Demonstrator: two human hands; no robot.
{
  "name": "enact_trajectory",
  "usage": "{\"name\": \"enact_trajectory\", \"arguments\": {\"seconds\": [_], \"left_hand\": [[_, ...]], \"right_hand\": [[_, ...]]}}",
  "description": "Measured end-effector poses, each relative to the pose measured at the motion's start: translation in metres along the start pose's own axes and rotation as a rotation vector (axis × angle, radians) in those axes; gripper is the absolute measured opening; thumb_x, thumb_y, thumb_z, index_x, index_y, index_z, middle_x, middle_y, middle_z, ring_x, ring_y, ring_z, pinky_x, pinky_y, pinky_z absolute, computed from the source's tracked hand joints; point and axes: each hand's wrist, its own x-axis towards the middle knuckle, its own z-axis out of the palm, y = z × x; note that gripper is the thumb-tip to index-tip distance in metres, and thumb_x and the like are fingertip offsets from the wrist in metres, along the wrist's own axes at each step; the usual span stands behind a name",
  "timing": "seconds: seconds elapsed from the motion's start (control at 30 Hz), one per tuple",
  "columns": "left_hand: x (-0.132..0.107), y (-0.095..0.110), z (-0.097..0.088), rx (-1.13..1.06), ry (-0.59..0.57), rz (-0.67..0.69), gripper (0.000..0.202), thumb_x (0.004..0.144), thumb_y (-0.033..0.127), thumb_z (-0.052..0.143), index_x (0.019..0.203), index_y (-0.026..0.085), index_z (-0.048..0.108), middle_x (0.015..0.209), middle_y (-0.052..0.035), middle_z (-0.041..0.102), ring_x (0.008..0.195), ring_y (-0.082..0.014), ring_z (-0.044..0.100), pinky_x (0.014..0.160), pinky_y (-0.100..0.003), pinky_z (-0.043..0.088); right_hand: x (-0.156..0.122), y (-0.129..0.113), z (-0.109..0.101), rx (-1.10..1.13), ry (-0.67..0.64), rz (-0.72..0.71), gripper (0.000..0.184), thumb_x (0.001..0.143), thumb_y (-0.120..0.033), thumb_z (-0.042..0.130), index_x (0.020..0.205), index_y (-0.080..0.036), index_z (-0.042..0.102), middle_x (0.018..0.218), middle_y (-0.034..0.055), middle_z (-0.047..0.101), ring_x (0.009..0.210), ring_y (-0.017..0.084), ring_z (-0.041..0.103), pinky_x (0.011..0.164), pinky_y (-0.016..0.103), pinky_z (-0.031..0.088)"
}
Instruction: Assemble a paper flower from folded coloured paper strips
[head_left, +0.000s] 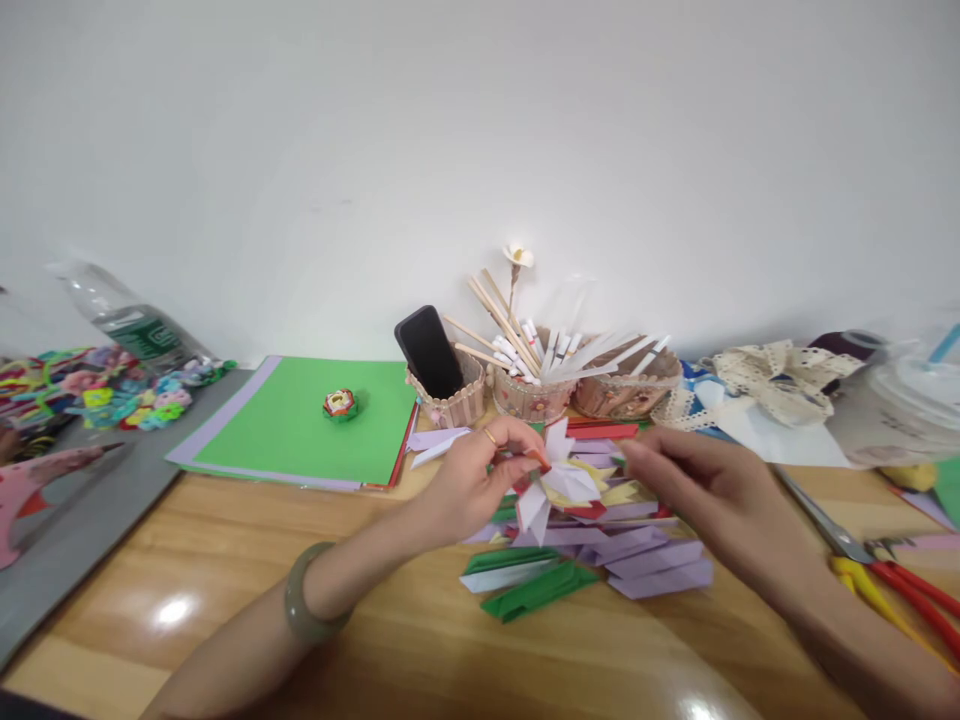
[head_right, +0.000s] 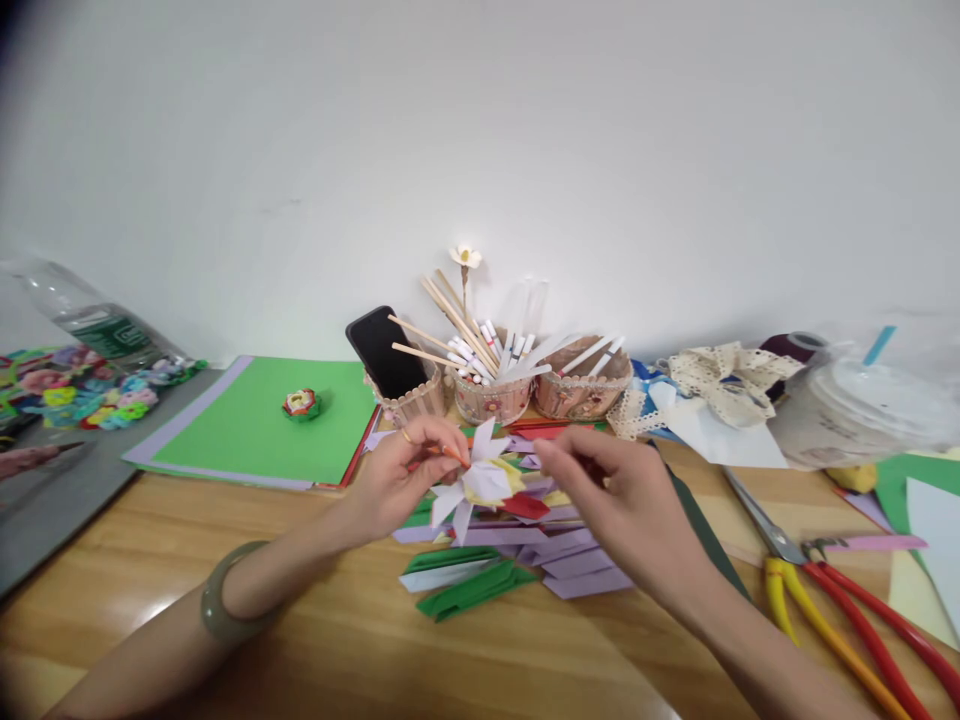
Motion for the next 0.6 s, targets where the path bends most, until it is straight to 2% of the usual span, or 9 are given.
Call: {"name": "enact_trajectory", "arguments": {"seconds": [0.07,0.1,0.17,0.23,0.33,0.47,0.53,0.6], "left_hand": [[0.002,0.0,-0.002,-0.144,-0.076,-0.008,0.008,0.086,0.025,0.046,0.085,0.017,0.049,0.084,-0.0027,0.054,0.059,-0.0071,0.046,0.056,-0.02,0.04],[0.002,0.001,-0.003,-0.196,-0.112,-0.008,0.008,0.086,0.025,0.047,0.085,0.017,0.048,0.085,-0.0027,0.053,0.058,-0.0065,0.045,0.055,-0.02,0.039],[0.003,0.002,-0.002,-0.262,-0.159,-0.02,0.007,0.085,0.024,0.049,0.084,0.017,0.048,0.085,-0.0026,0.052,0.061,-0.0067,0.046,0.056,-0.019,0.04],[0.003,0.001,0.0,-0.302,-0.175,-0.038,0.007,0.085,0.023,0.05,0.084,0.017,0.048,0.083,-0.0023,0.051,0.065,-0.0076,0.048,0.057,-0.019,0.041],[0.003,-0.001,0.001,-0.326,-0.182,-0.036,0.006,0.084,0.023,0.05,0.084,0.017,0.048,0.082,-0.002,0.05,0.067,-0.0084,0.049,0.061,-0.02,0.043],[0.005,-0.003,-0.001,-0.253,-0.252,0.043,0.003,0.085,0.018,0.048,0.083,0.016,0.05,0.083,-0.0031,0.051,0.079,-0.0111,0.052,0.073,-0.024,0.044],[0.006,-0.004,-0.002,-0.237,-0.271,0.061,0.003,0.085,0.016,0.048,0.083,0.016,0.05,0.084,-0.0032,0.052,0.081,-0.0115,0.053,0.076,-0.025,0.044],[0.006,-0.003,-0.002,-0.233,-0.249,0.056,0.001,0.083,0.015,0.05,0.083,0.016,0.051,0.086,-0.0035,0.052,0.084,-0.0125,0.053,0.079,-0.027,0.044]], "right_hand": [[0.004,0.001,-0.003,0.058,0.095,0.049,0.031,0.084,-0.041,0.048,0.063,-0.019,0.054,0.054,-0.0027,0.048,0.05,0.011,0.046,0.044,0.021,0.035],[0.005,0.001,-0.003,0.085,0.097,0.061,0.027,0.083,-0.04,0.049,0.069,-0.019,0.057,0.06,-0.0017,0.054,0.055,0.012,0.05,0.047,0.022,0.037],[0.007,0.002,0.0,0.124,0.013,0.054,0.022,0.083,-0.04,0.051,0.081,-0.02,0.061,0.075,0.0009,0.062,0.068,0.015,0.056,0.056,0.024,0.043],[0.007,0.002,0.003,0.154,-0.118,0.028,0.022,0.083,-0.038,0.052,0.085,-0.02,0.063,0.083,0.0025,0.065,0.077,0.017,0.059,0.064,0.026,0.045],[0.005,0.003,0.009,0.2,-0.219,0.019,0.019,0.083,-0.036,0.053,0.083,-0.02,0.064,0.086,0.0028,0.066,0.081,0.017,0.059,0.068,0.026,0.047],[0.002,0.004,0.012,0.241,-0.238,0.116,0.022,0.081,-0.038,0.055,0.089,-0.02,0.064,0.081,0.0021,0.066,0.072,0.016,0.06,0.059,0.025,0.047],[0.001,0.004,0.012,0.227,-0.222,0.097,0.02,0.08,-0.038,0.058,0.083,-0.019,0.066,0.076,0.0017,0.066,0.069,0.016,0.06,0.058,0.025,0.047],[0.0,0.004,0.013,0.175,-0.144,0.007,0.017,0.079,-0.034,0.06,0.077,-0.019,0.067,0.076,0.0022,0.067,0.071,0.016,0.06,0.06,0.025,0.047]]}}
